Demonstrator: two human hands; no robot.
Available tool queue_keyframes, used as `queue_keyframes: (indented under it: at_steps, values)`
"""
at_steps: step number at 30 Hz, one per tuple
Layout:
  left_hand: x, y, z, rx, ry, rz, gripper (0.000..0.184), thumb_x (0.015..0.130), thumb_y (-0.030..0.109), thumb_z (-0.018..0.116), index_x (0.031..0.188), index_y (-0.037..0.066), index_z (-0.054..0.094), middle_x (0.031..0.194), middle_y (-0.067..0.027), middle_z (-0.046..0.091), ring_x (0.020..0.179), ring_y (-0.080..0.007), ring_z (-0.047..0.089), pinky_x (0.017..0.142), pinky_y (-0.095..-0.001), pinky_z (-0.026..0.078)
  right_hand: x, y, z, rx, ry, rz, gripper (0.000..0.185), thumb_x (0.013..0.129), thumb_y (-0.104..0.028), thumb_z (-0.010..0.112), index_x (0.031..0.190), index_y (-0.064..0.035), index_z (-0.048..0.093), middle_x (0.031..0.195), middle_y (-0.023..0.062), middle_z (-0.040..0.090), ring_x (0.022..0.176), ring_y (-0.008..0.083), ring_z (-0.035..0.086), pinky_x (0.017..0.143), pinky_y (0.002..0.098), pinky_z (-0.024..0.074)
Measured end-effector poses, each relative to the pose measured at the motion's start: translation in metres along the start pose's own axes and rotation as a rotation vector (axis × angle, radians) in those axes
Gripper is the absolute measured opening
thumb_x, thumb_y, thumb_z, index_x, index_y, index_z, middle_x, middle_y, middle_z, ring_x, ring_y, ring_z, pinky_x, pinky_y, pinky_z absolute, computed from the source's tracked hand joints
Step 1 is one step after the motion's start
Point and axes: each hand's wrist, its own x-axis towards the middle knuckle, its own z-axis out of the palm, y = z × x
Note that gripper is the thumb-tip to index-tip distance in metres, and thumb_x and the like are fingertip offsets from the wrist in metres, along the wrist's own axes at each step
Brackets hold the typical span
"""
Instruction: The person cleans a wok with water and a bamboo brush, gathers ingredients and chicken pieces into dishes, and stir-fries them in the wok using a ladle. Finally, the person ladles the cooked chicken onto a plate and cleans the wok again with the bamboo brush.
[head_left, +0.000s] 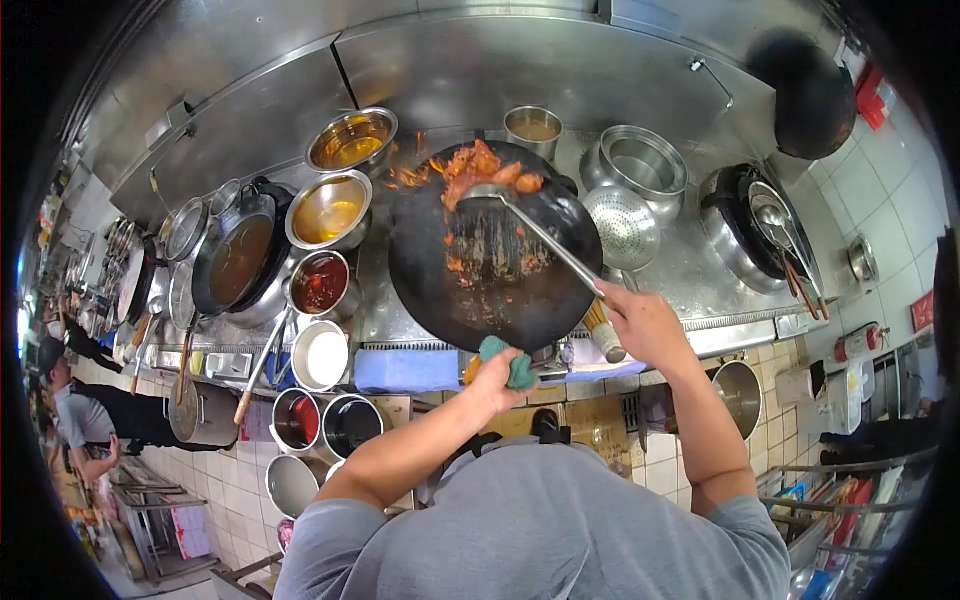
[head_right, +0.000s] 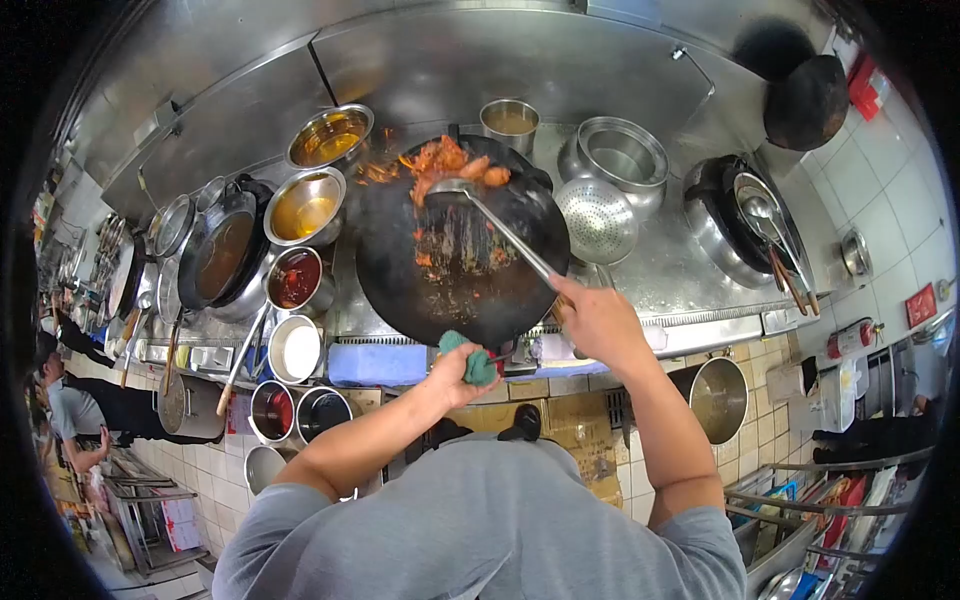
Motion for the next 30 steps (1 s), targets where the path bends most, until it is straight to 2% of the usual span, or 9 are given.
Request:
queue_keyframes:
  at_steps: [5, 8, 10, 17, 18, 22, 24, 28, 30]
  values:
    - [0.016, 0.052, 0.026, -0.093, -0.040, 0.096, 0.012, 0.084, 0.021, 0.057, 0.087, 0.010, 0.052, 0.079, -0.0067, 0.053, 0.079, -0.0226, 0.054, 0.079, -0.0427, 0.051, -0.030, 0.003, -0.033, 0.088, -0.155, 0.027, 0.039, 0.081, -0.011, 0.055, 0.119, -0.0123, 0.055, 0.084, 0.0158, 0.064, 0.076, 0.0376, 0.060, 0.070, 0.0436, 0.0472]
    - [-0.014, 0.027, 0.017, -0.048, -0.066, 0.066, 0.011, 0.086, 0.023, 0.054, 0.086, 0.013, 0.053, 0.081, -0.0047, 0.055, 0.080, -0.0216, 0.054, 0.080, -0.0427, 0.050, -0.059, 0.005, -0.073, 0.078, -0.159, -0.026, 0.041, 0.080, -0.012, 0.056, 0.121, -0.0131, 0.054, 0.085, 0.0149, 0.065, 0.075, 0.0361, 0.060, 0.069, 0.0421, 0.0473]
    - [-0.047, 0.030, 0.032, -0.018, -0.021, 0.007, 0.015, 0.089, 0.026, 0.049, 0.094, 0.014, 0.055, 0.090, -0.0037, 0.058, 0.085, -0.0211, 0.056, 0.077, -0.0434, 0.051, -0.067, -0.007, -0.103, -0.001, -0.342, 0.025, 0.039, 0.080, -0.013, 0.057, 0.119, -0.0140, 0.056, 0.084, 0.0153, 0.064, 0.075, 0.0355, 0.060, 0.068, 0.0411, 0.0475]
    - [0.027, 0.039, 0.018, -0.001, -0.067, 0.090, 0.019, 0.089, 0.027, 0.051, 0.101, 0.014, 0.054, 0.098, -0.0052, 0.059, 0.091, -0.0229, 0.056, 0.080, -0.0427, 0.050, -0.004, 0.004, -0.010, -0.099, -0.106, 0.003, 0.035, 0.080, -0.013, 0.057, 0.115, -0.0141, 0.061, 0.087, 0.0162, 0.064, 0.078, 0.0361, 0.060, 0.071, 0.0427, 0.0481]
    - [0.036, 0.026, 0.006, -0.003, -0.057, 0.080, 0.017, 0.087, 0.025, 0.056, 0.097, 0.013, 0.052, 0.090, -0.0051, 0.055, 0.079, -0.0221, 0.054, 0.077, -0.0441, 0.051, 0.003, 0.002, 0.002, -0.107, -0.063, 0.031, 0.035, 0.081, -0.014, 0.056, 0.116, -0.0143, 0.060, 0.088, 0.0164, 0.064, 0.079, 0.0365, 0.060, 0.072, 0.0439, 0.0480]
    - [0.032, 0.001, -0.011, 0.030, 0.039, -0.023, 0.017, 0.087, 0.021, 0.053, 0.101, 0.013, 0.051, 0.093, -0.0061, 0.055, 0.089, -0.0234, 0.054, 0.078, -0.0473, 0.050, -0.001, -0.005, 0.012, -0.092, 0.042, 0.017, 0.035, 0.083, -0.017, 0.053, 0.118, -0.0156, 0.058, 0.080, 0.0173, 0.064, 0.074, 0.0370, 0.061, 0.068, 0.0448, 0.0489]
    - [-0.003, 0.012, 0.017, -0.043, -0.007, 0.097, 0.014, 0.086, 0.020, 0.052, 0.098, 0.012, 0.053, 0.091, -0.0066, 0.055, 0.089, -0.0235, 0.055, 0.076, -0.0459, 0.050, -0.017, -0.001, 0.013, -0.021, 0.059, 0.016, 0.034, 0.083, -0.017, 0.055, 0.116, -0.0148, 0.059, 0.079, 0.0168, 0.064, 0.074, 0.0369, 0.061, 0.067, 0.0447, 0.0487]
    - [0.049, 0.063, 0.022, -0.031, -0.017, 0.147, 0.011, 0.085, 0.025, 0.054, 0.083, 0.014, 0.054, 0.079, -0.0037, 0.054, 0.073, -0.0209, 0.054, 0.072, -0.0406, 0.051, -0.052, -0.004, 0.007, 0.112, -0.034, 0.093, 0.040, 0.080, -0.011, 0.057, 0.119, -0.0127, 0.054, 0.084, 0.0173, 0.065, 0.079, 0.0383, 0.061, 0.070, 0.0448, 0.0480]
    - [0.059, 0.074, 0.022, -0.008, -0.005, 0.142, 0.014, 0.083, 0.026, 0.056, 0.087, 0.014, 0.053, 0.083, -0.0041, 0.055, 0.075, -0.0213, 0.054, 0.069, -0.0395, 0.052, -0.065, -0.004, 0.011, 0.063, -0.075, 0.127, 0.045, 0.080, -0.011, 0.057, 0.125, -0.0128, 0.049, 0.084, 0.0185, 0.064, 0.079, 0.0382, 0.060, 0.069, 0.0450, 0.0474]
